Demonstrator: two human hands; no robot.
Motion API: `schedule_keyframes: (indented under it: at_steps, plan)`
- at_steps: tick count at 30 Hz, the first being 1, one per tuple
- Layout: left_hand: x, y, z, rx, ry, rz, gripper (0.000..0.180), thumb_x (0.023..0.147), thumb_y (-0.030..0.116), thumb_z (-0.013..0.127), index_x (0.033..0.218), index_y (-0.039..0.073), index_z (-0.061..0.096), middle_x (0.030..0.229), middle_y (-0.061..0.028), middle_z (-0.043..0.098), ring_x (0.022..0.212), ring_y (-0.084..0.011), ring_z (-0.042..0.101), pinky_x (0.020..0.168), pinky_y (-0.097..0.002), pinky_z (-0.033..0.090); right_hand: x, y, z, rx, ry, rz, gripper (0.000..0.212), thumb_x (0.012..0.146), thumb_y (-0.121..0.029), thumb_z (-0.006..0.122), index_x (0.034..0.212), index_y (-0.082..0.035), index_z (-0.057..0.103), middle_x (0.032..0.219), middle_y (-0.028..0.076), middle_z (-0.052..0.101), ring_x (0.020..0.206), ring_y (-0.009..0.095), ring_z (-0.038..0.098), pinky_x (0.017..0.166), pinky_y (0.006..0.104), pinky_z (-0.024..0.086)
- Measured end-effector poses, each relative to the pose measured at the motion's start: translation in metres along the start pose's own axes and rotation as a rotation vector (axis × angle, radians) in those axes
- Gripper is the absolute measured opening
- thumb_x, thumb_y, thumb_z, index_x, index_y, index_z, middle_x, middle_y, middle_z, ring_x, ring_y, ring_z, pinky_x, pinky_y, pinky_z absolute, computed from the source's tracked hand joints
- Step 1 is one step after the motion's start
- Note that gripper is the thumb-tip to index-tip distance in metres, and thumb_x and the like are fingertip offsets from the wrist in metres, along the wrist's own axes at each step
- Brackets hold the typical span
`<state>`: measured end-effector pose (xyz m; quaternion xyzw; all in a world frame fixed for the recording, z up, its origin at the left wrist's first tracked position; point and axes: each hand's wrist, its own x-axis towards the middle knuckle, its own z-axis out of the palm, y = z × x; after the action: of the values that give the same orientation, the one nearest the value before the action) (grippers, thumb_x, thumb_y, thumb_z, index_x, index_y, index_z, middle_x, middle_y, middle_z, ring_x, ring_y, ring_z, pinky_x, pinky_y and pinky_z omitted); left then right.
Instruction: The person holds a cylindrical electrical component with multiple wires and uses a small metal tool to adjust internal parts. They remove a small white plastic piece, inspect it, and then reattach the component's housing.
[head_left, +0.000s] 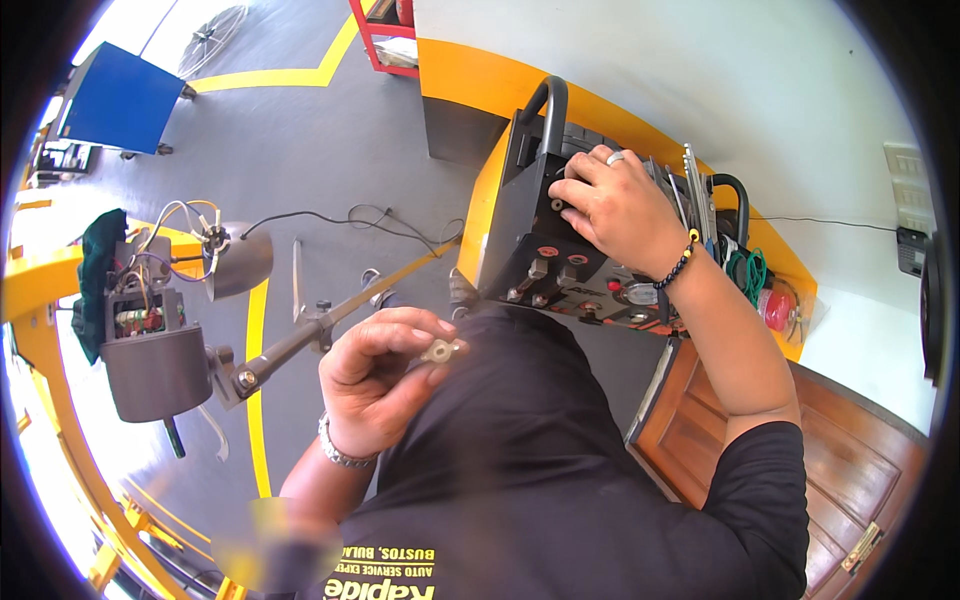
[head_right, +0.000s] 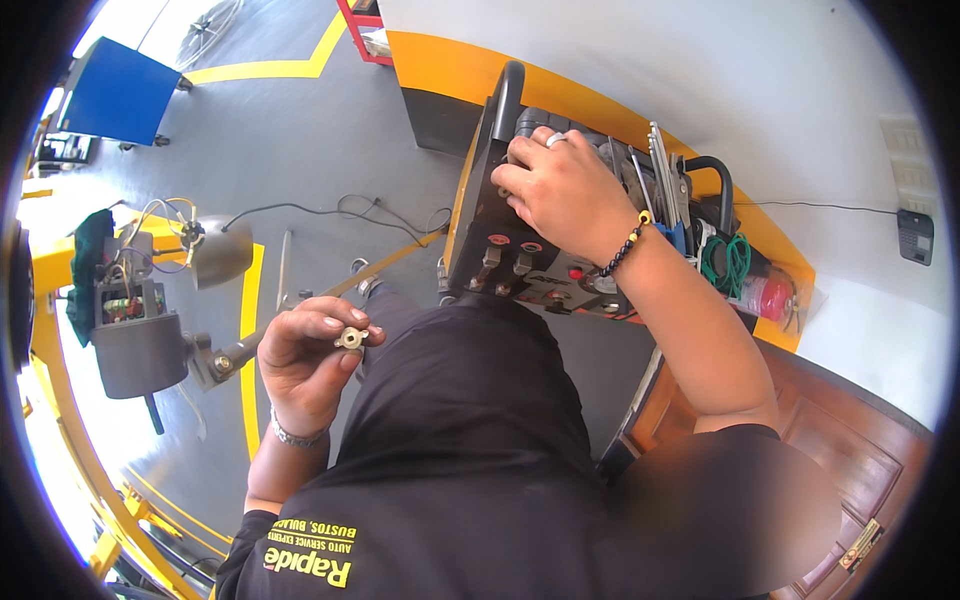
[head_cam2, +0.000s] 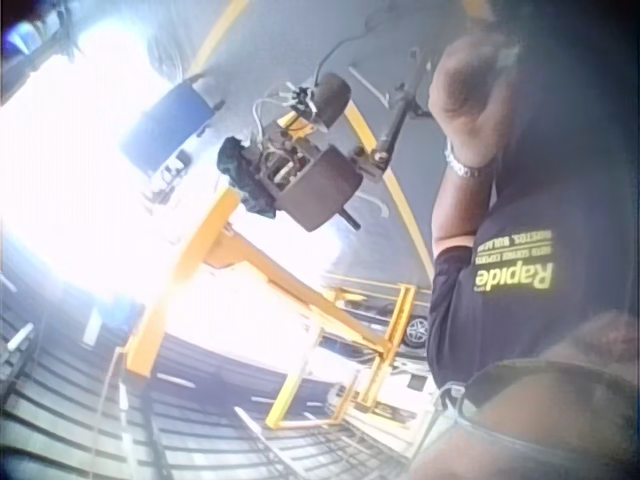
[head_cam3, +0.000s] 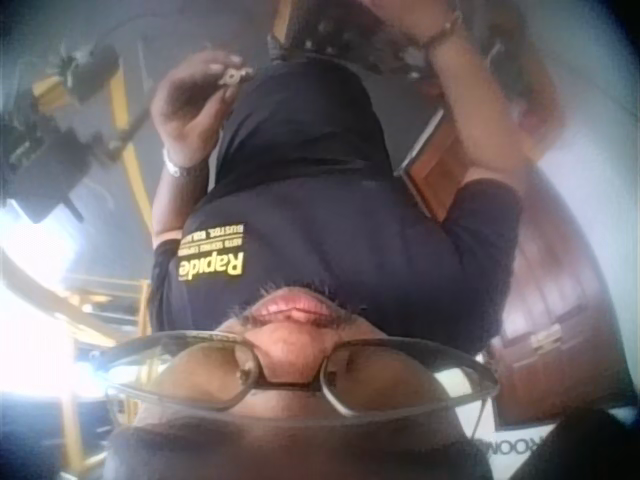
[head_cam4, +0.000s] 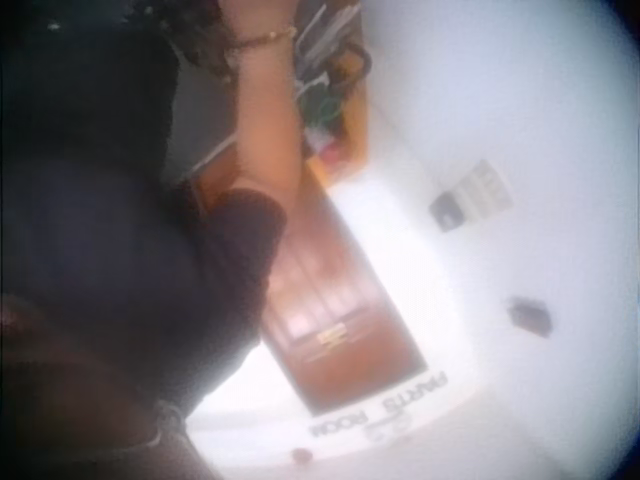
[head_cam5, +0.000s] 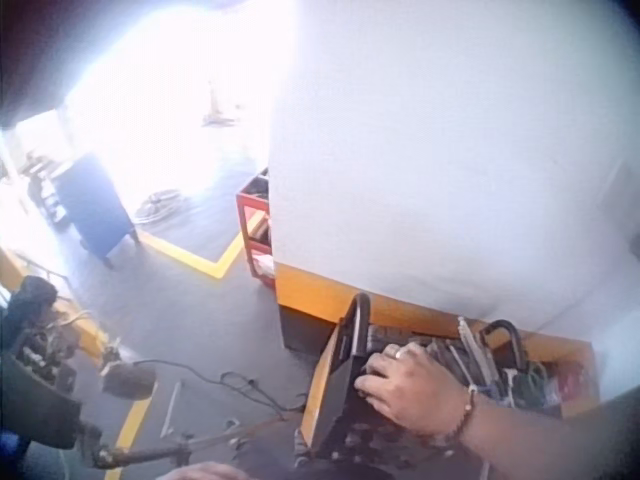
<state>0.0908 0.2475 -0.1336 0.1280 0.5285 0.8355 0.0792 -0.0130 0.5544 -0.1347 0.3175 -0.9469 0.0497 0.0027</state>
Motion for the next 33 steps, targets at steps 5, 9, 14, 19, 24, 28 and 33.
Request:
schedule_keyframes:
  at_steps: [5, 9, 14, 19, 24, 28, 33]
  plan:
    - [0.002, 0.000, 0.005, -0.063, -0.014, -0.103, 0.023, 0.086, -0.008, 0.069, 0.106, -0.001, 0.061, 0.110, -0.0197, 0.064, 0.097, -0.0271, 0.071, 0.087, -0.0396, 0.061, 0.000, 0.013, 0.006, -0.007, -0.004, -0.081, 0.007, 0.082, -0.017, 0.072, 0.089, -0.017, 0.069, 0.097, 0.001, 0.064, 0.105, 0.021, 0.061, 0.087, 0.0373, 0.044]
    - [0.001, -0.001, 0.012, -0.085, -0.025, -0.150, 0.023, 0.085, -0.007, 0.070, 0.105, -0.001, 0.062, 0.109, -0.0196, 0.064, 0.096, -0.0269, 0.071, 0.087, -0.0399, 0.061, 0.003, 0.020, 0.008, -0.054, -0.003, -0.170, 0.015, 0.079, -0.019, 0.077, 0.093, -0.017, 0.070, 0.099, 0.000, 0.061, 0.095, 0.020, 0.058, 0.084, 0.0354, 0.042]
    - [0.001, -0.005, 0.017, -0.077, -0.069, -0.188, 0.022, 0.086, -0.009, 0.069, 0.105, -0.002, 0.062, 0.111, -0.0194, 0.064, 0.099, -0.0260, 0.070, 0.088, -0.0390, 0.060, 0.012, 0.018, 0.006, -0.052, -0.004, -0.185, 0.004, 0.081, -0.016, 0.069, 0.085, -0.014, 0.067, 0.095, 0.003, 0.063, 0.105, 0.022, 0.062, 0.089, 0.0395, 0.047]
    - [0.002, -0.004, 0.019, -0.057, -0.113, -0.187, 0.022, 0.087, -0.012, 0.066, 0.106, -0.003, 0.061, 0.114, -0.0178, 0.064, 0.101, -0.0241, 0.069, 0.089, -0.0352, 0.057, 0.004, 0.018, -0.010, 0.152, -0.059, -0.110, 0.007, 0.082, -0.013, 0.070, 0.086, -0.010, 0.065, 0.092, 0.003, 0.065, 0.100, 0.022, 0.064, 0.084, 0.0380, 0.049]
    - [0.006, 0.002, 0.023, 0.039, -0.084, -0.143, 0.026, 0.084, -0.013, 0.068, 0.107, -0.002, 0.062, 0.112, -0.0169, 0.065, 0.101, -0.0234, 0.069, 0.088, -0.0342, 0.057, -0.027, -0.022, -0.059, 0.912, 0.113, 0.162, 0.014, 0.082, -0.001, 0.071, 0.093, -0.005, 0.064, 0.088, 0.007, 0.067, 0.080, 0.018, 0.065, 0.070, 0.0289, 0.050]
    - [0.015, 0.003, 0.032, 0.059, -0.138, -0.116, 0.029, 0.081, -0.012, 0.072, 0.107, -0.002, 0.064, 0.110, -0.0167, 0.066, 0.100, -0.0232, 0.069, 0.087, -0.0336, 0.057, -0.050, -0.075, -0.064, 1.194, 0.252, 0.149, 0.020, 0.078, 0.004, 0.076, 0.096, -0.002, 0.067, 0.087, 0.009, 0.069, 0.077, 0.019, 0.067, 0.069, 0.0296, 0.052]
    - [0.028, 0.015, 0.047, 0.132, -0.258, -0.040, 0.031, 0.080, -0.011, 0.074, 0.107, 0.000, 0.064, 0.107, -0.0169, 0.068, 0.099, -0.0246, 0.069, 0.084, -0.0352, 0.058, -0.050, -0.098, -0.071, 1.171, 0.341, 0.064, 0.027, 0.074, 0.004, 0.079, 0.098, -0.003, 0.070, 0.086, 0.010, 0.069, 0.079, 0.026, 0.068, 0.069, 0.0335, 0.054]
